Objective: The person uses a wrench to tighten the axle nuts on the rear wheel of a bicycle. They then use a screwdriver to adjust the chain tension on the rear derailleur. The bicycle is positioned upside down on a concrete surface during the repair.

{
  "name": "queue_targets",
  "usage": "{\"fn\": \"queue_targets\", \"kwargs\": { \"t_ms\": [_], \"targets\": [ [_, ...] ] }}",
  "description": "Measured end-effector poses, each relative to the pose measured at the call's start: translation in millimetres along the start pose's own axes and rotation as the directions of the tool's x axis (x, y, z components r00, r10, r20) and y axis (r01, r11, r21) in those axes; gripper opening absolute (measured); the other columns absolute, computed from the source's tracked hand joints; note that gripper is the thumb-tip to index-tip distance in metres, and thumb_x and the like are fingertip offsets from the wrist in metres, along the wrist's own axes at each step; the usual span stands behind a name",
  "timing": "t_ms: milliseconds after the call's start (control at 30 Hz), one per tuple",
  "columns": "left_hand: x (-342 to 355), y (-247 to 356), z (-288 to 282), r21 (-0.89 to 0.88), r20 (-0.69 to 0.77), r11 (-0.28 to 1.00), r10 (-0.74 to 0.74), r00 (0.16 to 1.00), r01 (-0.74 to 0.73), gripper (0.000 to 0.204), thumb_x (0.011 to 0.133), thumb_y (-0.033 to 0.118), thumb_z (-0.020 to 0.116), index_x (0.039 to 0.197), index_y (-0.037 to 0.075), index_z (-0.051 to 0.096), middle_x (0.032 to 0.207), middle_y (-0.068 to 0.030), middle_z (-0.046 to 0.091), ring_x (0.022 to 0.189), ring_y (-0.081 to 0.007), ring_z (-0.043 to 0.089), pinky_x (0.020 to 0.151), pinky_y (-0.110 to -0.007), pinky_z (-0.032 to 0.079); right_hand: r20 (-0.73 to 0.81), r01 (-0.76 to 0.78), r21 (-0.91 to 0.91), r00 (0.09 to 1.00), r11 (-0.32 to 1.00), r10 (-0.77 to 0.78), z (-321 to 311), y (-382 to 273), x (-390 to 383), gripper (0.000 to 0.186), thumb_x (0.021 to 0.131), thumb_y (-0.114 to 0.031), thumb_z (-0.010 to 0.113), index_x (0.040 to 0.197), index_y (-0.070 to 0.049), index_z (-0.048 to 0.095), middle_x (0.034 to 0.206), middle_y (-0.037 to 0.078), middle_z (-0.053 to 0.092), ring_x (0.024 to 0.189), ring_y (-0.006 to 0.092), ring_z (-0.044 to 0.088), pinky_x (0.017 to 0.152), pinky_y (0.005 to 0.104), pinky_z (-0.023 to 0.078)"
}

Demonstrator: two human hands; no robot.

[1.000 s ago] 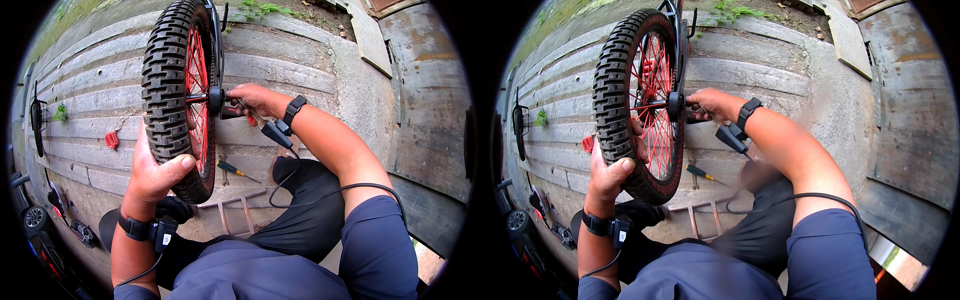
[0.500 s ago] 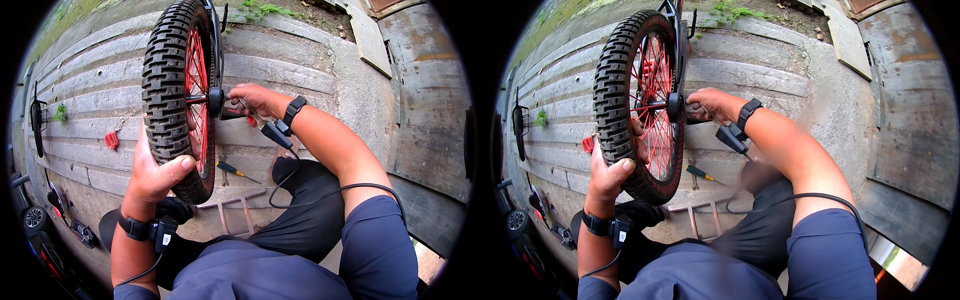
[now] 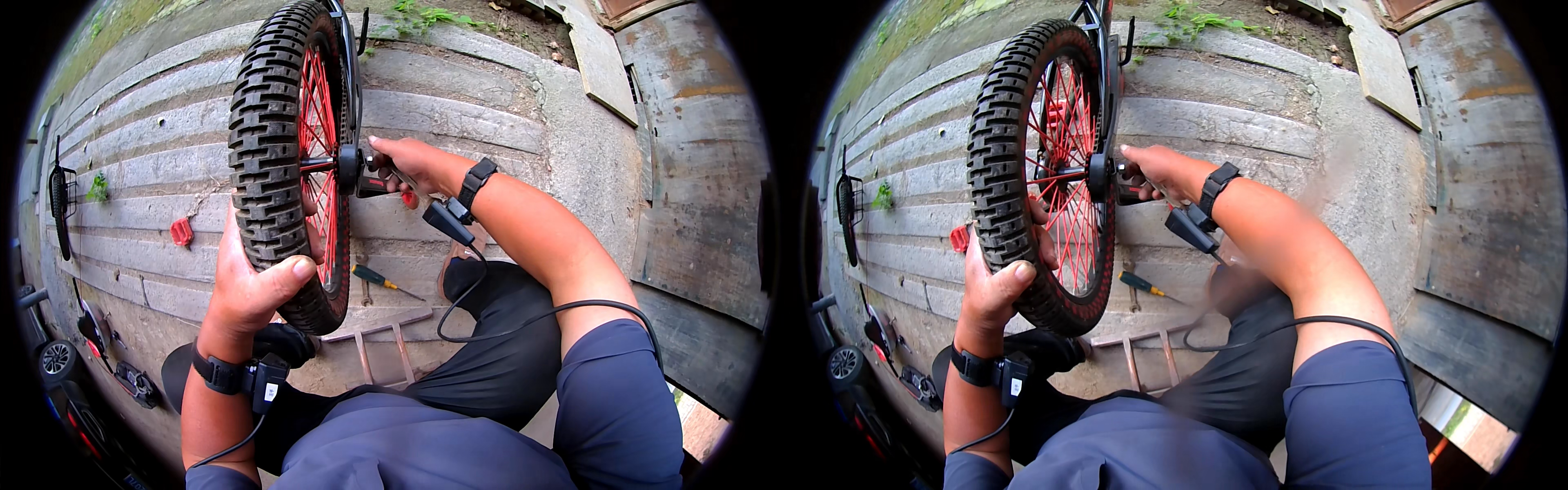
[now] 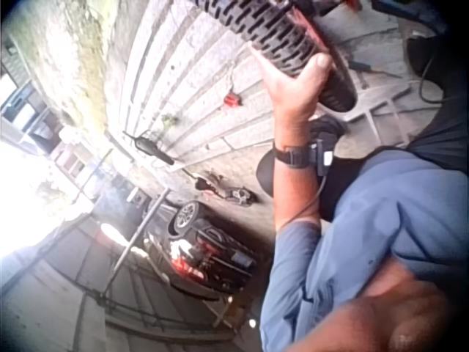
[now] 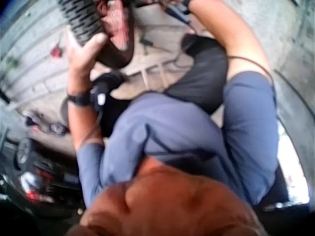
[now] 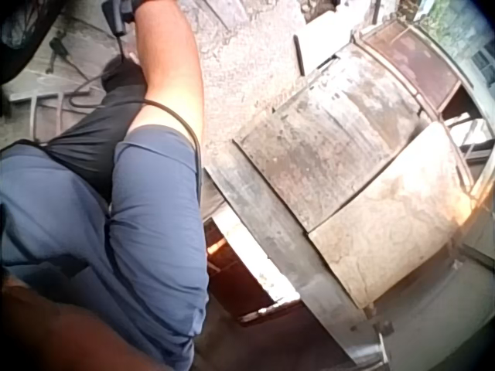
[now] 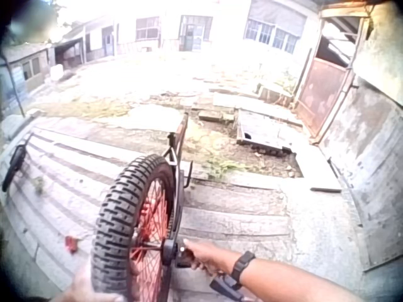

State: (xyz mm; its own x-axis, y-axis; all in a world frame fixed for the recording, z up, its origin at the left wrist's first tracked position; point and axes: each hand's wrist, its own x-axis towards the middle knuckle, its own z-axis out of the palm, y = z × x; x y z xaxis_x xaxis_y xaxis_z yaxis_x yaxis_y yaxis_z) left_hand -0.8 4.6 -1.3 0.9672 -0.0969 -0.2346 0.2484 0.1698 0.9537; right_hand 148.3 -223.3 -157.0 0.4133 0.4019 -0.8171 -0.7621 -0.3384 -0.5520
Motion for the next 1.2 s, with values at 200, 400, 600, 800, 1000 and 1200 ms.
{"fn": "queue_targets", "kwargs": {
  "t_ms": [200,400,600,800,1000,1200],
  "targets": [
    [0,2,7,0.062,-0.047,0.998,-0.002,0.999,0.005,0.082,0.067,0.046,0.084,0.124,-0.002,0.048,0.091,-0.0079,0.06,0.075,-0.0153,0.061,0.068,-0.029,0.051,-0.041,0.105,0.002,0.994,0.994,-0.105,7,2,-1,0.038,0.1,-0.041,0.054,0.095,-0.004,0.059,0.074,0.004,0.058,0.057,0.0148,0.06,0.042,0.0251,0.039],
    [1,1,-2,-0.03,0.056,0.999,-0.014,0.998,0.015,0.072,0.073,0.023,0.084,0.127,0.003,0.042,0.104,-0.0071,0.061,0.084,-0.0138,0.064,0.076,-0.03,0.055,0.003,0.02,-0.021,1.0,1.0,-0.02,0,1,1,0.032,0.097,-0.038,0.059,0.093,-0.006,0.059,0.077,0.003,0.056,0.057,0.0145,0.06,0.042,0.0246,0.04],
    [0,2,-3,-0.023,0.06,0.999,-0.038,0.997,0.039,0.072,0.073,0.024,0.084,0.127,0.003,0.042,0.103,-0.0072,0.061,0.084,-0.0139,0.064,0.076,-0.03,0.055,-0.052,0.127,0.055,0.991,0.99,-0.124,9,0,-5,0.043,0.101,-0.046,0.05,0.091,-0.005,0.059,0.074,0.003,0.059,0.054,0.0136,0.058,0.04,0.0249,0.039],
    [0,1,-1,-0.024,0.047,1.0,-0.014,0.999,0.015,0.072,0.073,0.025,0.084,0.127,0.003,0.042,0.102,-0.0073,0.061,0.084,-0.0139,0.064,0.076,-0.03,0.055,0.051,0.002,-0.027,0.999,1.0,0.0,-2,3,4,0.034,0.099,-0.039,0.057,0.094,-0.006,0.057,0.077,0.002,0.056,0.055,0.0136,0.058,0.041,0.0243,0.039],
    [0,1,-1,-0.028,0.053,0.999,-0.022,0.998,0.023,0.073,0.072,0.025,0.084,0.127,0.003,0.042,0.103,-0.0069,0.061,0.084,-0.0138,0.064,0.076,-0.03,0.054,-0.014,0.106,0.07,0.994,0.992,-0.105,5,1,-3,0.042,0.103,-0.043,0.046,0.09,-0.005,0.058,0.076,0.005,0.059,0.056,0.0142,0.059,0.039,0.024,0.038],
    [0,1,4,0.02,-0.001,1.0,-0.014,1.0,0.014,0.08,0.069,0.037,0.085,0.126,-0.001,0.045,0.102,-0.0077,0.059,0.08,-0.0153,0.062,0.071,-0.03,0.053,0.036,-0.003,-0.032,0.999,0.999,0.004,-1,4,1,0.034,0.101,-0.039,0.053,0.096,-0.006,0.057,0.086,0.005,0.058,0.059,0.0161,0.061,0.04,0.0234,0.039]
  ]
}}
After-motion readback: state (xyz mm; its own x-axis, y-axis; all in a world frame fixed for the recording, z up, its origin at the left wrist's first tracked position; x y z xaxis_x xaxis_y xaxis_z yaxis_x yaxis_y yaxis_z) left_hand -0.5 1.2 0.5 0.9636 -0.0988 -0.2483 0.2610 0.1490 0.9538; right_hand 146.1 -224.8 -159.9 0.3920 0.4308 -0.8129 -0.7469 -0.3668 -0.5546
